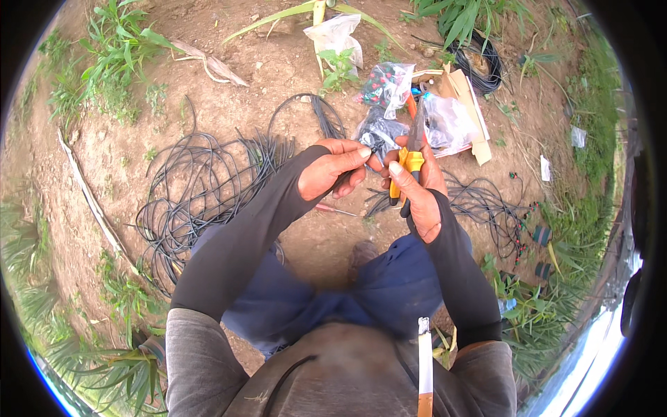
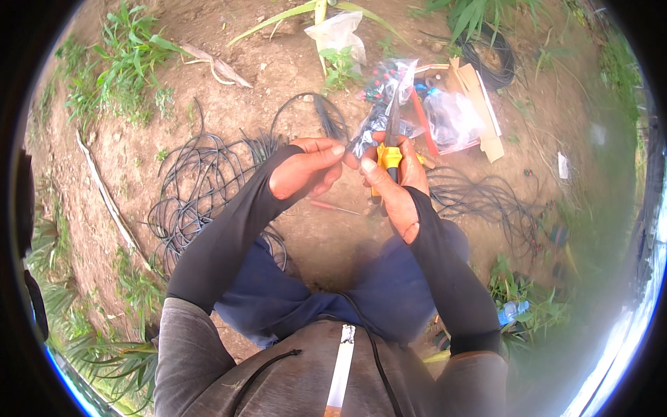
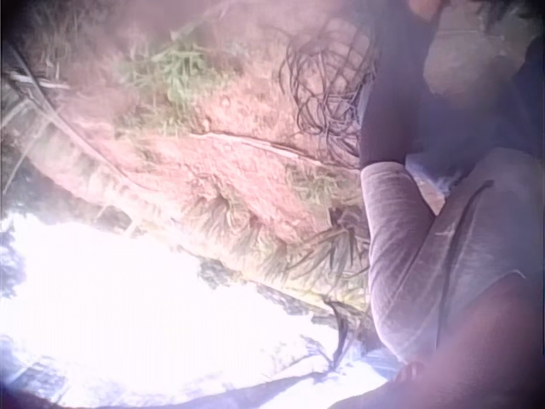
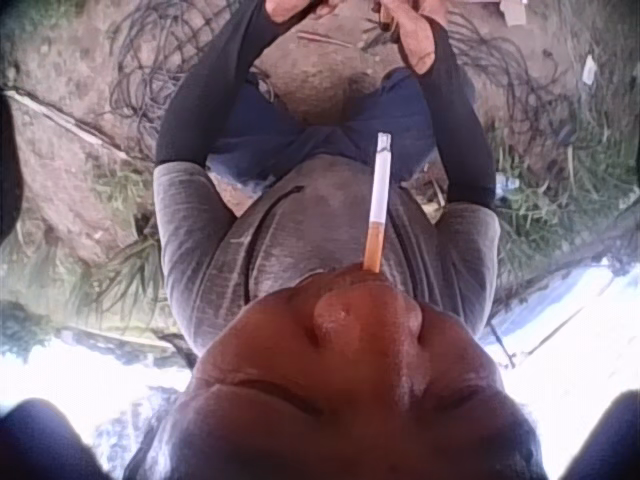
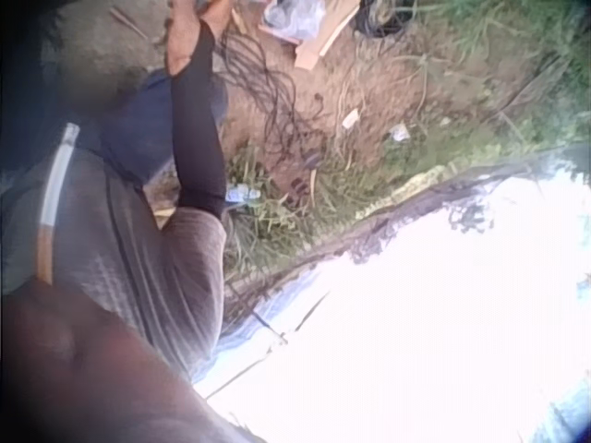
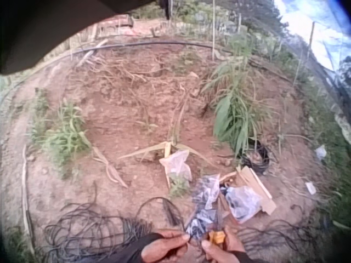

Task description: The person sits on the ground in a garden and assembles an irrigation system. They use pliers to strip the ends of black wires and attach small green and black plastic connectors to join the wires together.

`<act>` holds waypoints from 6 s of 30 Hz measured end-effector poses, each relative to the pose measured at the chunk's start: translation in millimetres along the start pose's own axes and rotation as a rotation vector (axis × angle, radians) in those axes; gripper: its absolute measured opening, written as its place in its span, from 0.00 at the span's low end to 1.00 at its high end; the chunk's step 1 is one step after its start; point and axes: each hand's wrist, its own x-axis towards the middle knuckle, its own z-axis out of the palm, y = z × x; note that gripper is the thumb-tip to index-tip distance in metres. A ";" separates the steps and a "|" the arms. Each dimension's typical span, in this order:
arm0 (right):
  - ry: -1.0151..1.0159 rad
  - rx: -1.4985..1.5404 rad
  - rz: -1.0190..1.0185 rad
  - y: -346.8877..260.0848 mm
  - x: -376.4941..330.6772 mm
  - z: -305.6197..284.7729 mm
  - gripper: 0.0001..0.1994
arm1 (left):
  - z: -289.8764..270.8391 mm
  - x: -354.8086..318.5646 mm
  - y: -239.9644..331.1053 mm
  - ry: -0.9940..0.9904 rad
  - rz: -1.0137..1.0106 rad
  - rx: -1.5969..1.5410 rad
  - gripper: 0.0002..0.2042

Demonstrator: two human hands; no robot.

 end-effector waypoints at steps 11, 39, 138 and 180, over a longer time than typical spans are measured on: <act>-0.308 -0.768 0.224 28.4 19.1 -139.5 0.18 | -25.0 -8.7 4.1 0.302 0.051 0.034 0.14; 0.121 -1.164 0.312 291.0 -82.8 -205.4 0.20 | -94.3 114.5 -192.6 0.083 -0.073 1.677 0.14; -0.171 0.443 -0.186 -23.1 38.0 -95.0 0.20 | -23.4 11.0 14.8 0.293 0.460 0.674 0.16; -0.101 -0.236 -0.370 -42.8 28.6 -2.3 0.06 | 13.7 -9.5 29.4 0.342 0.475 0.566 0.10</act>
